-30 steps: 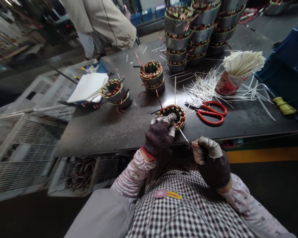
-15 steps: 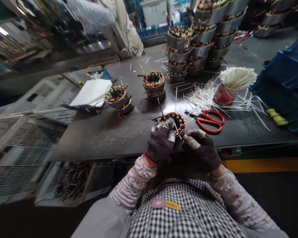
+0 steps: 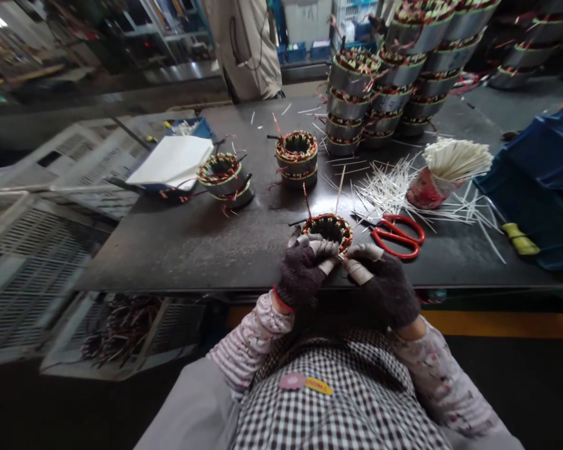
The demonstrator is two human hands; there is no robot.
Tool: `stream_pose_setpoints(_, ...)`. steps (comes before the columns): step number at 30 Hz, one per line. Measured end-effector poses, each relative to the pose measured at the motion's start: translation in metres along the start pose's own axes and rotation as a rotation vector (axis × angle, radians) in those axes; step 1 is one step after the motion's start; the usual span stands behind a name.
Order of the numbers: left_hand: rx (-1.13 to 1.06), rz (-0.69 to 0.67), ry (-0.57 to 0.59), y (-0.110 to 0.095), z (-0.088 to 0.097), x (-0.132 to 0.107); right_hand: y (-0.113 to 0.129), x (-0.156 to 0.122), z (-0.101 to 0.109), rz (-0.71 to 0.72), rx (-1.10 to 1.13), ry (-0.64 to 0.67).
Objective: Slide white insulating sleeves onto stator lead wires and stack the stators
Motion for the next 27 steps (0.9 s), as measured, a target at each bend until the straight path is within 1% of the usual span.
stream_pose_setpoints(3, -0.021, -0.014, -0.008, -0.003, 0.001, 0.0, -0.008, 0.0, -0.001, -0.046, 0.057, -0.022)
stream_pose_setpoints(6, -0.03, -0.02, 0.001, -0.004, 0.002, 0.0, -0.007, -0.003, 0.002, -0.017, 0.102, -0.05)
stream_pose_setpoints(11, 0.008, 0.01, 0.04, -0.001, 0.002, 0.001, -0.006, 0.003, -0.006, 0.057, -0.092, 0.065)
stream_pose_setpoints(13, 0.0, 0.005, 0.068, -0.001, 0.001, 0.002, 0.001, 0.005, -0.007, 0.148, -0.15, 0.068)
stream_pose_setpoints(16, -0.01, -0.026, 0.088, -0.004, 0.002, 0.003, 0.024, 0.002, -0.004, 0.408, -0.261, -0.006)
stream_pose_setpoints(18, -0.01, -0.033, 0.086, -0.006, 0.004, 0.003, 0.041, -0.002, -0.006, 0.566, -0.322, -0.025)
stream_pose_setpoints(21, -0.016, -0.018, 0.088, -0.008, 0.003, 0.003, 0.064, -0.007, -0.005, 0.693, -0.316, -0.062)
stream_pose_setpoints(23, -0.018, -0.031, 0.07, -0.01, 0.003, 0.003, 0.073, -0.007, -0.001, 0.667, -0.24, -0.084)
stream_pose_setpoints(24, -0.008, -0.049, 0.058, -0.011, 0.003, 0.002, 0.072, -0.005, 0.0, 0.614, -0.183, -0.077)
stream_pose_setpoints(25, 0.009, -0.075, 0.05, -0.012, 0.003, 0.002, 0.067, -0.002, 0.0, 0.534, -0.117, -0.062)
stream_pose_setpoints(27, 0.064, -0.129, 0.04, -0.013, 0.003, 0.0, 0.043, 0.004, -0.001, 0.309, -0.01, -0.017)
Point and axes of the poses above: each hand's wrist, its own x-axis towards the middle knuckle, its own z-axis out of the back of the hand, y = z × x, the point moved 9 cm from there along x, towards the middle knuckle, and after that the axes turned 7 degrees about -y, right-handed, at the moved point
